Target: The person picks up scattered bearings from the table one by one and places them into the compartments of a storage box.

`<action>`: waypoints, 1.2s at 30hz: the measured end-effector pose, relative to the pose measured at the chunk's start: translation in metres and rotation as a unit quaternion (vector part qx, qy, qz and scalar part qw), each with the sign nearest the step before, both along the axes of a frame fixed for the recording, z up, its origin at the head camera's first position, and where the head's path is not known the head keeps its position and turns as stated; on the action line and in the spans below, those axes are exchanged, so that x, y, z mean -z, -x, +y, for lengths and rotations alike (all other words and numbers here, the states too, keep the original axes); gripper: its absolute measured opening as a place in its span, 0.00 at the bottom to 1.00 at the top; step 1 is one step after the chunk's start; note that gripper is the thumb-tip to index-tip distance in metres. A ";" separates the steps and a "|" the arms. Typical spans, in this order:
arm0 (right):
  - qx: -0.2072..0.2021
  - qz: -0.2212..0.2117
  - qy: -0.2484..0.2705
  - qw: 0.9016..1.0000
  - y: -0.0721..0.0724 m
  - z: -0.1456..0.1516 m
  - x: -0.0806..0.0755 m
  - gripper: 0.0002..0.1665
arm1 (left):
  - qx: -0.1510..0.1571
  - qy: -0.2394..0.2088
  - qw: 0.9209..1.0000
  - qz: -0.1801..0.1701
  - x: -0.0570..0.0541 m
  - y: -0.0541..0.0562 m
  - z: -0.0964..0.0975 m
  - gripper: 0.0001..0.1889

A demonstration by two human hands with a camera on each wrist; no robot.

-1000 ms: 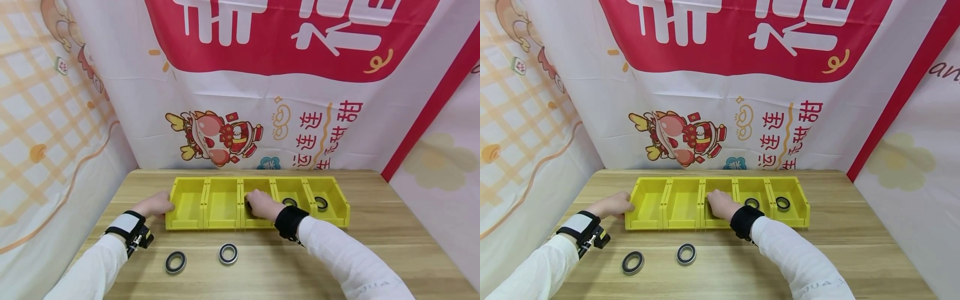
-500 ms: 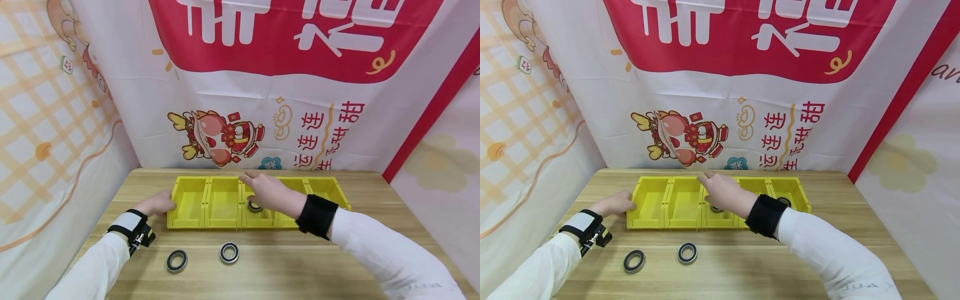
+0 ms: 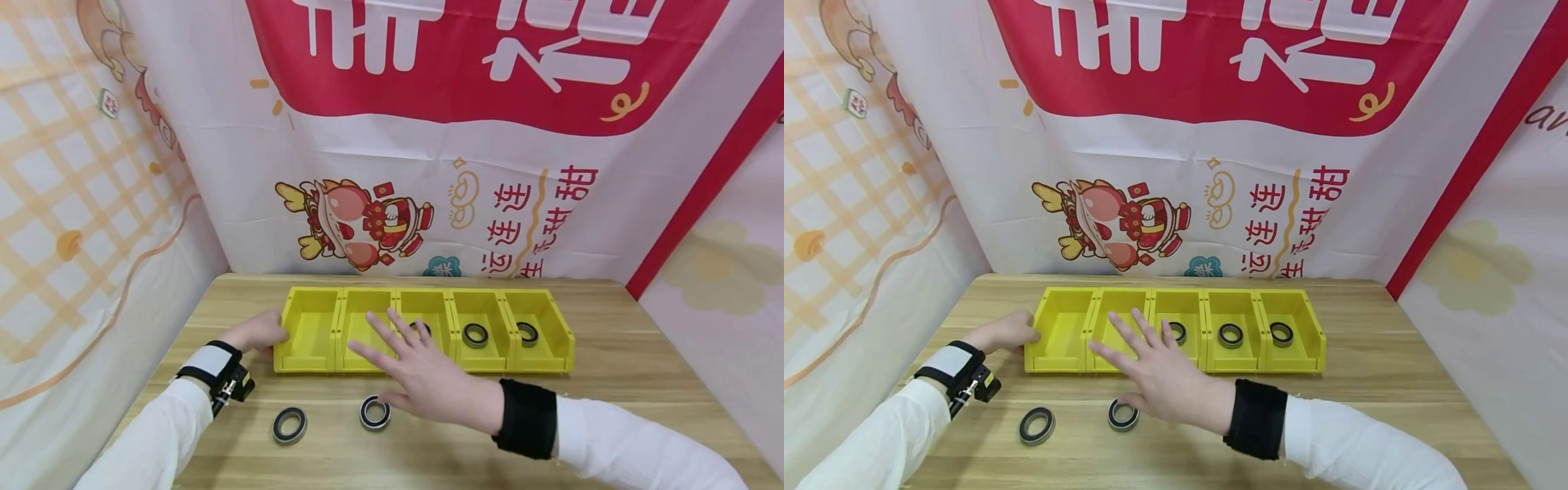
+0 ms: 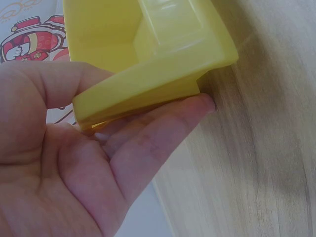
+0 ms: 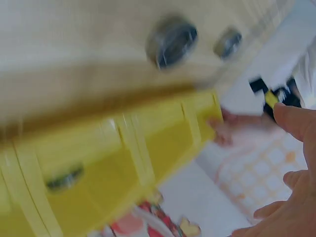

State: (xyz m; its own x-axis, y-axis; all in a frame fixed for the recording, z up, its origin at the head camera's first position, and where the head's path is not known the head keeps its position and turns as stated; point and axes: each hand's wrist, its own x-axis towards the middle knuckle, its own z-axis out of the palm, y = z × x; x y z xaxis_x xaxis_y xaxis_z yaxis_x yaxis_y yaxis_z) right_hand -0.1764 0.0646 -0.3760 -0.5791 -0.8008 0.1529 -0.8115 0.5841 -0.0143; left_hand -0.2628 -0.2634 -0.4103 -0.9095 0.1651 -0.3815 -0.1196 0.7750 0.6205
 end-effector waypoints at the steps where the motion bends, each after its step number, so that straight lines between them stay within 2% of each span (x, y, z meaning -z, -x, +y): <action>1: -0.005 0.000 -0.004 1.000 -0.002 -0.001 0.008 0.52 | -0.001 -0.001 1.000 0.000 0.000 0.000 -0.001 0.12; 4: -0.015 -0.017 -0.011 1.000 -0.006 -0.005 0.031 0.51 | -0.001 -0.001 1.000 0.002 0.000 0.001 -0.002 0.12; 10: -0.016 -0.102 -0.022 0.994 -0.011 -0.004 0.066 0.46 | -0.001 0.006 1.000 0.004 0.000 0.000 0.000 0.14; 16: -0.057 -0.112 -0.050 0.991 -0.014 -0.004 0.086 0.43 | -0.007 0.012 1.000 0.002 -0.001 -0.001 0.000 0.14; 21: -0.080 -0.094 -0.062 0.990 -0.014 -0.006 0.092 0.40 | -0.003 0.011 1.000 0.001 -0.002 -0.001 0.000 0.14; 29: -0.096 -0.009 -0.035 0.995 -0.014 -0.015 0.088 0.29 | -0.004 0.011 1.000 0.000 -0.003 -0.001 0.000 0.14; 33: -0.102 0.010 -0.016 0.995 -0.011 -0.019 0.089 0.24 | -0.004 0.009 1.000 -0.002 -0.003 -0.001 0.000 0.14; 36: -0.108 0.011 -0.022 0.994 -0.009 -0.022 0.088 0.23 | -0.002 0.007 1.000 0.000 -0.002 -0.001 0.000 0.14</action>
